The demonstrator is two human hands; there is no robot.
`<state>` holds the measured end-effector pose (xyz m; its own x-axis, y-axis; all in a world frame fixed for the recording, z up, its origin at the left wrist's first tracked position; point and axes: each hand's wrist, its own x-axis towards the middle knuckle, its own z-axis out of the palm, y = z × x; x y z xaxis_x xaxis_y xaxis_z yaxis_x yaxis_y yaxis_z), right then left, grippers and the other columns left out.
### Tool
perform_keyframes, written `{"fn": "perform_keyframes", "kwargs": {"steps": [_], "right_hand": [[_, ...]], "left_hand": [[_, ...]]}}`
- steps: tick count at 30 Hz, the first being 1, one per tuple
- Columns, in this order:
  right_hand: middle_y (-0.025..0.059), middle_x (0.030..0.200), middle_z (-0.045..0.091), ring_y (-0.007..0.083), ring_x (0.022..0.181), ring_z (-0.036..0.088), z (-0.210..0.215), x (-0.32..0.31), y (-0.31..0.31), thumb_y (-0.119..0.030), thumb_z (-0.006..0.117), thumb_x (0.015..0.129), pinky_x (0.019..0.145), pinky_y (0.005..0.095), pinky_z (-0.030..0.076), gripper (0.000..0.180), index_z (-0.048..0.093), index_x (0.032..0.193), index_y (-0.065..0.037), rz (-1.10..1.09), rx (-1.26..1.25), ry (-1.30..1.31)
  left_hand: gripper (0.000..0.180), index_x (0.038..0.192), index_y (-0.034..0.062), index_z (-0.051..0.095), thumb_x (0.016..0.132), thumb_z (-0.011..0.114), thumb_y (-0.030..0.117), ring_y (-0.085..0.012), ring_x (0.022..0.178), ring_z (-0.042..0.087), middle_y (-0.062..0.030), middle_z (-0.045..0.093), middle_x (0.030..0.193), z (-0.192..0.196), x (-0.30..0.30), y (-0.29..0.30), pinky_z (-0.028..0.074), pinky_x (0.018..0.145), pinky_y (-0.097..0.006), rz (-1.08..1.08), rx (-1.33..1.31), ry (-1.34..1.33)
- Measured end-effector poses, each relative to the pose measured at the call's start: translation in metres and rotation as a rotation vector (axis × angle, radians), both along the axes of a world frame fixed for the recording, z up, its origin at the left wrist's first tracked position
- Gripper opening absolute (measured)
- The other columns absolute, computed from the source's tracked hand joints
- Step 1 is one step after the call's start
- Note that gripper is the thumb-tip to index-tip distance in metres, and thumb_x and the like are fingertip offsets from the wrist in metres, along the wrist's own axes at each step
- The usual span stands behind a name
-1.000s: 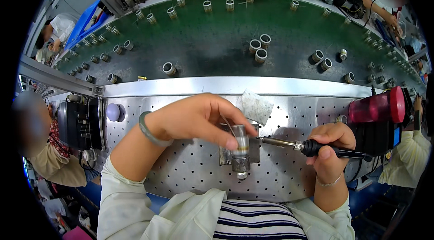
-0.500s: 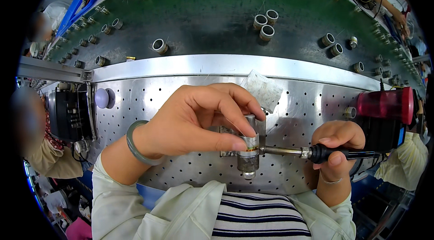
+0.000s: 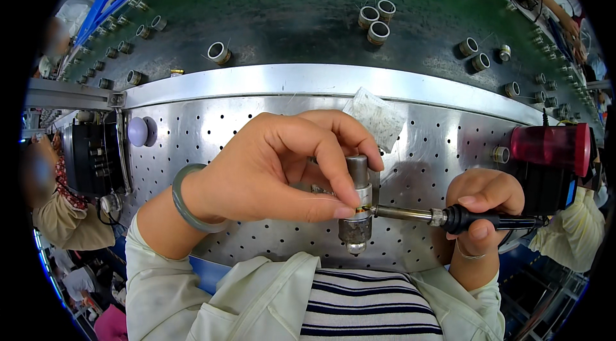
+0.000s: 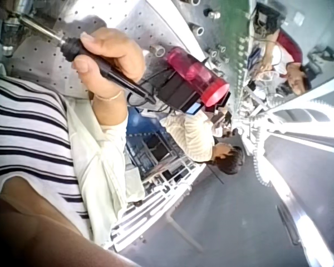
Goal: The person repeatedly picks up small cylindrical metal components from a rotating conveyor belt and uses a soldering iron to apply heat to them. After soldering, the person places the components back onto the belt. The task is performed continuously in a factory setting.
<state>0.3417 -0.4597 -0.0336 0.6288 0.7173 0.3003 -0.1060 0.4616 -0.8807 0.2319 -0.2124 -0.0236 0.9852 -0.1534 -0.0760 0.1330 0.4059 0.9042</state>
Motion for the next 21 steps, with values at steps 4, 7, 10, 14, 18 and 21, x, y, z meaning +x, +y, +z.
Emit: {"fn": "perform_keyframes", "kwargs": {"steps": [4,7,10,14,18,21], "right_hand": [[0.0121,0.065,0.061,0.0167,0.049,0.057,-0.0004,0.0001,-0.0029,-0.001,0.073,0.071,0.045,0.0245,0.043,0.026,0.059,0.091,0.007,0.014,0.007,0.016],[0.0117,0.065,0.060,0.0164,0.048,0.057,0.0003,0.0007,-0.0020,-0.001,0.074,0.071,0.044,0.0244,0.042,0.028,0.058,0.092,0.008,-0.001,0.012,-0.007],[0.0117,0.064,0.060,0.0165,0.048,0.057,-0.0001,0.0024,-0.0028,-0.001,0.074,0.070,0.044,0.0243,0.042,0.028,0.058,0.091,0.008,0.020,-0.002,-0.017],[0.0122,0.065,0.060,0.0168,0.048,0.057,-0.0014,0.0024,-0.0031,-0.001,0.074,0.070,0.045,0.0246,0.043,0.028,0.058,0.091,0.008,0.011,0.008,-0.005],[0.0128,0.066,0.060,0.0170,0.049,0.058,-0.0018,0.0040,-0.0022,0.000,0.074,0.071,0.045,0.0247,0.043,0.028,0.058,0.092,0.009,0.018,0.024,-0.008],[0.0129,0.066,0.060,0.0171,0.049,0.058,-0.0016,0.0051,-0.0028,0.000,0.073,0.071,0.045,0.0248,0.043,0.027,0.058,0.092,0.009,0.030,0.023,-0.012]], "left_hand": [[0.017,0.076,0.0042,0.069,0.065,0.076,-0.006,-0.0257,0.102,0.057,-0.0190,0.057,0.108,-0.0023,-0.0010,0.0002,0.042,0.096,-0.038,-0.002,-0.006,-0.020],[0.017,0.076,0.0046,0.069,0.064,0.076,-0.006,-0.0259,0.101,0.057,-0.0191,0.057,0.108,-0.0029,-0.0004,-0.0003,0.042,0.096,-0.038,-0.002,-0.006,-0.030],[0.017,0.075,0.0050,0.069,0.064,0.076,-0.006,-0.0262,0.100,0.057,-0.0191,0.057,0.108,-0.0029,-0.0002,-0.0005,0.042,0.095,-0.038,-0.002,-0.005,-0.033],[0.018,0.075,0.0054,0.070,0.063,0.077,-0.006,-0.0265,0.100,0.057,-0.0191,0.057,0.107,-0.0030,0.0011,-0.0018,0.043,0.094,-0.038,0.007,-0.013,-0.031],[0.018,0.075,0.0055,0.071,0.063,0.077,-0.006,-0.0267,0.099,0.057,-0.0193,0.057,0.106,-0.0032,0.0015,-0.0026,0.043,0.093,-0.038,0.014,-0.017,-0.027],[0.019,0.076,0.0055,0.071,0.063,0.077,-0.006,-0.0265,0.100,0.057,-0.0192,0.057,0.106,-0.0032,0.0024,-0.0024,0.042,0.094,-0.038,0.004,-0.016,-0.039]]}}
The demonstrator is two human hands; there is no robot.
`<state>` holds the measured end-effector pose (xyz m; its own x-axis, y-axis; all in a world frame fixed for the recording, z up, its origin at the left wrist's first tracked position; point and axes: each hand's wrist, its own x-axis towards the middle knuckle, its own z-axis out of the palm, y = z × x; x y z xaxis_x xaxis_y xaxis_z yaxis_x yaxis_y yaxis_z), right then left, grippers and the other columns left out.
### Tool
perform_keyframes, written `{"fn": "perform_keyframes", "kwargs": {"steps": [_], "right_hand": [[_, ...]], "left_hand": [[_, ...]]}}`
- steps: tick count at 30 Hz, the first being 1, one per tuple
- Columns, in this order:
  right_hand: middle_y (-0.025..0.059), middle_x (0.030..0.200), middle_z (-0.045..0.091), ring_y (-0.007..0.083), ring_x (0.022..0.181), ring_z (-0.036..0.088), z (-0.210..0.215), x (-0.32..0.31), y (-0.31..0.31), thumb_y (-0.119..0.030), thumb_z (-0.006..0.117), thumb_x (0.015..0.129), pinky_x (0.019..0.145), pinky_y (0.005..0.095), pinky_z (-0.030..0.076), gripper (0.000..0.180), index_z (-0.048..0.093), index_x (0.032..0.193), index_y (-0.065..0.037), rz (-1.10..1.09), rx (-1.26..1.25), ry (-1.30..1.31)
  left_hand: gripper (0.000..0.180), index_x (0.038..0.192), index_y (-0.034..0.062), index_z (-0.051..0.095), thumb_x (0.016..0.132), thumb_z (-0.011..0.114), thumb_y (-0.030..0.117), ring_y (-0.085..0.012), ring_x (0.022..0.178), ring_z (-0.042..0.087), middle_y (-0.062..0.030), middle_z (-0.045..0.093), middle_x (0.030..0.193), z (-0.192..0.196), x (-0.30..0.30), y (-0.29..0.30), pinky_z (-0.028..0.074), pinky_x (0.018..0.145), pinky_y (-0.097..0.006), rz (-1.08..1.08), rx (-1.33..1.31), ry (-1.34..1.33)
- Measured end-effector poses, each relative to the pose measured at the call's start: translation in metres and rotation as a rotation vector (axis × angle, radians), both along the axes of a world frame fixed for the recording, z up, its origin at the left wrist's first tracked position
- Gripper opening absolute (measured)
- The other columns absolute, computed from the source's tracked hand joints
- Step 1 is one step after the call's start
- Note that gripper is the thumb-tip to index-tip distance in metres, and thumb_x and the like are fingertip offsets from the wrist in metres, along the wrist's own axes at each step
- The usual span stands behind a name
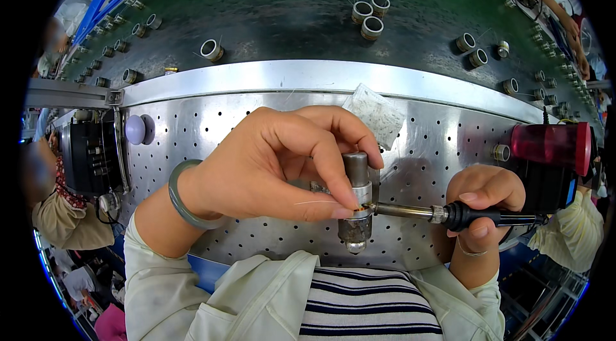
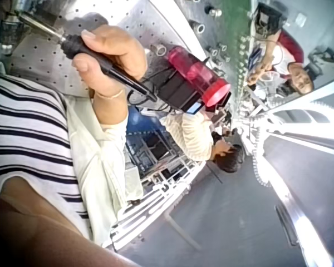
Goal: The person repeatedly picks up small cylindrical metal components from a rotating conveyor belt and uses a soldering iron to apply heat to them. After soldering, the person places the components back onto the belt. The task is performed continuously in a factory setting.
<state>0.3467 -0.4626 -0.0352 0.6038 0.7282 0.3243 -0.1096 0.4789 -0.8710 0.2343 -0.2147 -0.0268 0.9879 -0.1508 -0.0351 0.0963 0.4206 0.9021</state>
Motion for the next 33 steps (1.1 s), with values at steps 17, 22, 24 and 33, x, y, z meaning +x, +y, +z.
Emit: {"fn": "perform_keyframes", "kwargs": {"steps": [17,22,24,33], "right_hand": [[0.0122,0.065,0.060,0.0166,0.048,0.055,-0.001,0.010,-0.002,0.001,0.074,0.070,0.045,0.0257,0.042,0.029,0.060,0.095,0.009,0.042,0.015,-0.181],[0.0124,0.066,0.060,0.0164,0.048,0.054,0.002,0.010,-0.003,0.002,0.073,0.070,0.044,0.0257,0.041,0.028,0.059,0.094,0.009,0.022,-0.012,-0.205],[0.0117,0.065,0.059,0.0161,0.047,0.054,0.003,0.011,-0.004,0.001,0.072,0.071,0.044,0.0257,0.041,0.026,0.059,0.091,0.008,0.016,-0.013,-0.207],[0.0089,0.061,0.056,0.0131,0.043,0.053,0.003,0.010,-0.006,-0.007,0.070,0.077,0.040,0.0226,0.043,0.022,0.055,0.086,0.007,-0.092,0.026,-0.046]], "left_hand": [[0.053,0.123,-0.0089,0.051,0.073,0.069,-0.006,-0.0134,0.088,0.061,-0.0197,0.063,0.101,0.014,0.009,0.001,0.049,0.065,-0.016,-0.097,-0.078,0.249],[0.061,0.125,-0.0084,0.049,0.069,0.071,-0.007,-0.0147,0.092,0.061,-0.0183,0.063,0.100,0.022,0.012,-0.003,0.050,0.066,-0.016,-0.080,-0.072,0.286],[0.064,0.126,-0.0083,0.048,0.068,0.073,-0.008,-0.0158,0.094,0.061,-0.0175,0.063,0.099,0.023,0.014,-0.003,0.050,0.068,-0.017,-0.095,-0.035,0.295],[0.071,0.130,-0.0079,0.044,0.067,0.075,-0.004,-0.0166,0.089,0.061,-0.0164,0.061,0.107,0.004,0.013,0.006,0.049,0.065,-0.018,-0.119,-0.028,0.188]]}}
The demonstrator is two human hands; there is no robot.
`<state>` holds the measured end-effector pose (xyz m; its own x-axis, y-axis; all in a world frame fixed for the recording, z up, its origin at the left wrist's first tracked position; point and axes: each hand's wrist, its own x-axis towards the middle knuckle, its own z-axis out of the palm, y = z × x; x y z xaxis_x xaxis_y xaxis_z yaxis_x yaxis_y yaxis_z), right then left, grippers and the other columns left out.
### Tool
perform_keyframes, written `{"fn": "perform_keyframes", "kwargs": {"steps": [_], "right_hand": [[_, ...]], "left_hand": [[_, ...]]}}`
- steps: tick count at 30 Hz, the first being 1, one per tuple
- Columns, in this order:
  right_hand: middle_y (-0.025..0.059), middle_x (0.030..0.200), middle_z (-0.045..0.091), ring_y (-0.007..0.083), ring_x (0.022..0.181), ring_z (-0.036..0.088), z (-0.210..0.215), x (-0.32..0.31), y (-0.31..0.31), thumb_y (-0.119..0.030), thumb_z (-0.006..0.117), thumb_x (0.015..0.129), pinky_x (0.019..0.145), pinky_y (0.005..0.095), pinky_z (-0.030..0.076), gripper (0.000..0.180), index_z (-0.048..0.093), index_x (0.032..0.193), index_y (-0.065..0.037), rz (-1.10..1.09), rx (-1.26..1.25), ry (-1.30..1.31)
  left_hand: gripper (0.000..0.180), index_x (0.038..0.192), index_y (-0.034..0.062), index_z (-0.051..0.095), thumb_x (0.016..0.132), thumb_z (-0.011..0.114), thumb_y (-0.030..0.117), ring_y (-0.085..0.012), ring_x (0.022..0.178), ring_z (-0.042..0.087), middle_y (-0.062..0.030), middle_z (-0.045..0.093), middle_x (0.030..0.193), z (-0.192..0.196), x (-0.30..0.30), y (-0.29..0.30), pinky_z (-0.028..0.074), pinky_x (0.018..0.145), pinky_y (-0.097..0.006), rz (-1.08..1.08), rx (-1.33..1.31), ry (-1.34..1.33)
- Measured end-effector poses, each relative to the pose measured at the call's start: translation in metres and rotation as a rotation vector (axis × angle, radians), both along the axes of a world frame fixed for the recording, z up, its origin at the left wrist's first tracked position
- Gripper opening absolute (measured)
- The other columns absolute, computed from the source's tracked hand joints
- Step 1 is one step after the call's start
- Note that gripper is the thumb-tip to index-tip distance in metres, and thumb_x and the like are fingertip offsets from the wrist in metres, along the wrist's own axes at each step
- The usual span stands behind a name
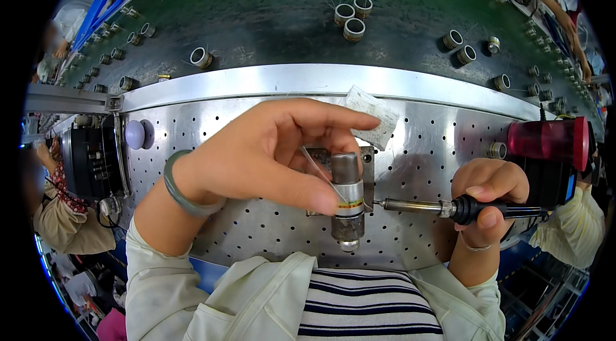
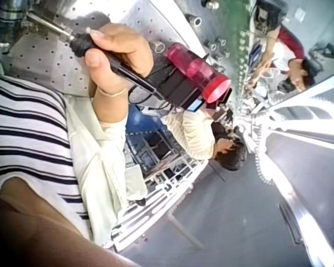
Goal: The person repeatedly picks up small cylindrical metal components from a rotating conveyor belt and uses a soldering iron to apply heat to them. After soldering, the person places the components back onto the belt. The task is performed continuously in a factory setting.
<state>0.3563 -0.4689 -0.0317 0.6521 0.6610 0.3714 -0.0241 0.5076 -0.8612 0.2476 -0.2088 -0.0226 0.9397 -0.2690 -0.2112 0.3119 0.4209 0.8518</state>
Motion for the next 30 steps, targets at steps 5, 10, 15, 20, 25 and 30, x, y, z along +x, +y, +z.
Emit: {"fn": "perform_keyframes", "kwargs": {"steps": [5,10,15,20,25,30], "right_hand": [[0.0096,0.061,0.057,0.0135,0.043,0.054,0.000,-0.002,-0.001,-0.007,0.071,0.077,0.040,0.0233,0.043,0.023,0.055,0.086,0.007,-0.003,0.000,0.014],[0.0115,0.063,0.059,0.0159,0.044,0.057,0.004,-0.006,0.001,-0.006,0.074,0.074,0.041,0.0238,0.043,0.025,0.056,0.087,0.007,0.050,-0.032,0.043],[0.0117,0.063,0.059,0.0165,0.045,0.057,0.007,-0.011,0.006,-0.005,0.075,0.073,0.041,0.0240,0.043,0.024,0.057,0.085,0.007,-0.070,-0.076,0.025],[0.0121,0.063,0.059,0.0163,0.046,0.057,0.005,-0.006,0.000,-0.005,0.075,0.073,0.042,0.0244,0.044,0.025,0.057,0.086,0.007,0.006,-0.059,0.045],[0.0126,0.064,0.060,0.0165,0.047,0.058,0.004,-0.004,0.000,-0.004,0.075,0.072,0.044,0.0244,0.044,0.026,0.058,0.088,0.007,0.051,-0.030,0.070],[0.0136,0.066,0.061,0.0165,0.049,0.058,0.001,-0.003,-0.002,-0.001,0.076,0.070,0.045,0.0242,0.043,0.028,0.059,0.090,0.009,0.052,-0.046,0.027]], "left_hand": [[0.074,0.132,-0.0075,0.041,0.066,0.075,-0.004,-0.0149,0.090,0.061,-0.0158,0.061,0.107,0.010,0.005,0.003,0.049,0.063,-0.016,-0.035,-0.086,0.117],[0.074,0.131,-0.0086,0.041,0.065,0.074,-0.007,-0.0141,0.090,0.062,-0.0153,0.062,0.103,0.007,0.001,-0.005,0.053,0.064,-0.016,0.010,-0.035,0.157],[0.075,0.131,-0.0096,0.040,0.065,0.074,-0.009,-0.0145,0.089,0.062,-0.0166,0.062,0.100,0.009,0.001,-0.007,0.054,0.066,-0.018,0.048,-0.033,0.179],[0.075,0.132,-0.0094,0.038,0.066,0.074,-0.008,-0.0155,0.090,0.062,-0.0192,0.061,0.100,0.011,0.002,-0.008,0.054,0.066,-0.018,-0.003,-0.115,0.166],[0.074,0.132,-0.0083,0.039,0.067,0.074,-0.008,-0.0149,0.087,0.063,-0.0196,0.062,0.098,0.009,0.001,-0.010,0.053,0.065,-0.017,0.007,-0.074,0.148],[0.074,0.132,-0.0077,0.040,0.067,0.074,-0.008,-0.0142,0.085,0.063,-0.0187,0.062,0.098,0.008,0.004,-0.010,0.053,0.064,-0.016,-0.004,-0.083,0.154]]}}
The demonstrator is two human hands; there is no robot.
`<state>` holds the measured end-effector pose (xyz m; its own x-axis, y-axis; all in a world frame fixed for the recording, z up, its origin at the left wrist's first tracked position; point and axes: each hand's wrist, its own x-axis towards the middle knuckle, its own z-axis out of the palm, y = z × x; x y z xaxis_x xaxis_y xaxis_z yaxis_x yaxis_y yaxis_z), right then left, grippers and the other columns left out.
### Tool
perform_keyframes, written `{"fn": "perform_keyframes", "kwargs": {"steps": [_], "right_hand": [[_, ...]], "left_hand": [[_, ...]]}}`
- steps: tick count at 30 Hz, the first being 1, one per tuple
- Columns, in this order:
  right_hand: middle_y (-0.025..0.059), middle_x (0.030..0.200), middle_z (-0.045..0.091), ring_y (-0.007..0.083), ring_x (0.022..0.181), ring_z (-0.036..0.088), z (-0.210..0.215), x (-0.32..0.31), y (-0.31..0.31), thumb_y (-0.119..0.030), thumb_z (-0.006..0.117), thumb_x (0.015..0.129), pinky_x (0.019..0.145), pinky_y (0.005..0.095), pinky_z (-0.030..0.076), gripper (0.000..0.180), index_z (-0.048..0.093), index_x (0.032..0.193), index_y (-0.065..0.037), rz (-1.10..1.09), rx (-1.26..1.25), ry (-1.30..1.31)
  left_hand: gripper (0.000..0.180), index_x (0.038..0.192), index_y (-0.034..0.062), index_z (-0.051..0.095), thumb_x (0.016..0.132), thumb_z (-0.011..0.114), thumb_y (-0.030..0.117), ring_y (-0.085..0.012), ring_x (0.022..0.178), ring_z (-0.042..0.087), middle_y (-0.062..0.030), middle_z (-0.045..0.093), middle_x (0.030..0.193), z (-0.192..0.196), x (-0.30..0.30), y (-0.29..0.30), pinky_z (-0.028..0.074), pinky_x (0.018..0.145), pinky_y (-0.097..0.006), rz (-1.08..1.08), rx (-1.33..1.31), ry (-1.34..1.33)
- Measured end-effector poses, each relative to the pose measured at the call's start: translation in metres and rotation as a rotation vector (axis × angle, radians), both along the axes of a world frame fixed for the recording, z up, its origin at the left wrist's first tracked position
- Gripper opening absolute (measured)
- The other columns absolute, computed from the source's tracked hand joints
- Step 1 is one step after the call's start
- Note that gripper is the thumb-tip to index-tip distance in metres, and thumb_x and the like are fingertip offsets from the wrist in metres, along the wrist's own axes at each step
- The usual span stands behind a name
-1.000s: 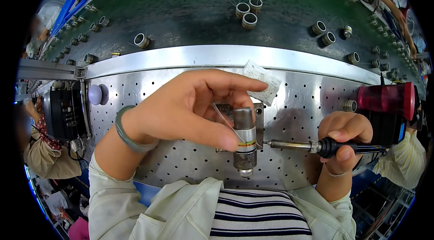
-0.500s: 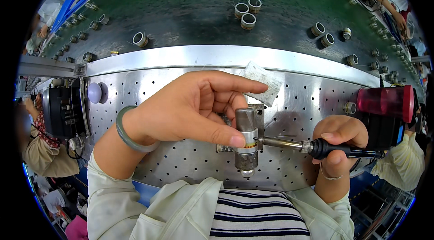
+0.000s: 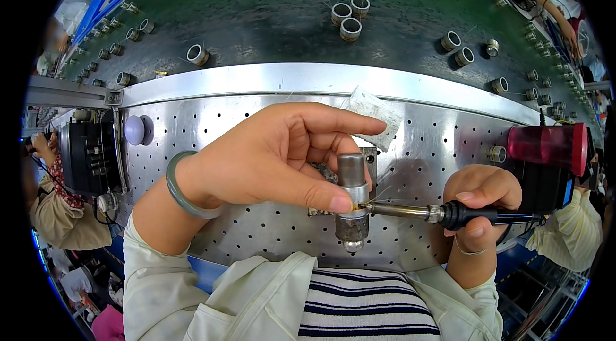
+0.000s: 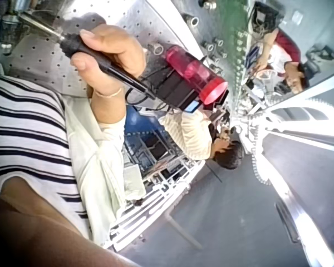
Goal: The person repeatedly picks up small cylindrical metal components from a rotating conveyor belt and uses a soldering iron to apply heat to them. After soldering, the person places the components back onto the belt. The task is performed continuously in a factory setting.
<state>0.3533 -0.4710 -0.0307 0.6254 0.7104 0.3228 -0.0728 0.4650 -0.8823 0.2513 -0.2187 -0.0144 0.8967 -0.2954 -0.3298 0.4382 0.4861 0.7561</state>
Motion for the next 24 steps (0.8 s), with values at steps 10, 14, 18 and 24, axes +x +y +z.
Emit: {"fn": "perform_keyframes", "kwargs": {"steps": [10,14,18,24], "right_hand": [[0.0130,0.065,0.060,0.0162,0.047,0.054,0.000,0.007,-0.003,0.004,0.072,0.069,0.044,0.0252,0.040,0.029,0.060,0.094,0.011,0.060,0.012,-0.122],[0.0128,0.065,0.060,0.0161,0.046,0.053,0.001,0.008,-0.004,0.004,0.072,0.069,0.044,0.0254,0.040,0.029,0.060,0.094,0.011,0.065,0.013,-0.148],[0.0120,0.064,0.059,0.0158,0.045,0.053,0.001,0.008,-0.004,0.002,0.072,0.070,0.042,0.0252,0.039,0.028,0.060,0.095,0.011,0.058,0.015,-0.162],[0.0114,0.064,0.059,0.0156,0.045,0.055,0.002,0.004,-0.004,-0.001,0.073,0.073,0.042,0.0241,0.039,0.026,0.060,0.092,0.010,0.006,0.044,-0.041]], "left_hand": [[0.074,0.132,-0.0085,0.040,0.067,0.074,-0.008,-0.0153,0.087,0.064,-0.0185,0.063,0.098,0.003,0.001,-0.003,0.054,0.065,-0.017,0.011,0.008,0.013],[0.073,0.132,-0.0090,0.039,0.067,0.073,-0.009,-0.0158,0.090,0.063,-0.0184,0.062,0.099,0.005,0.001,-0.004,0.053,0.065,-0.017,0.010,0.011,0.017],[0.073,0.133,-0.0086,0.039,0.068,0.072,-0.009,-0.0149,0.090,0.062,-0.0184,0.062,0.099,0.009,0.001,-0.007,0.052,0.064,-0.017,0.025,0.032,0.029],[0.073,0.134,-0.0075,0.037,0.069,0.071,-0.008,-0.0133,0.088,0.061,-0.0182,0.062,0.099,0.010,0.001,-0.009,0.051,0.063,-0.016,0.026,0.012,0.044]]}}
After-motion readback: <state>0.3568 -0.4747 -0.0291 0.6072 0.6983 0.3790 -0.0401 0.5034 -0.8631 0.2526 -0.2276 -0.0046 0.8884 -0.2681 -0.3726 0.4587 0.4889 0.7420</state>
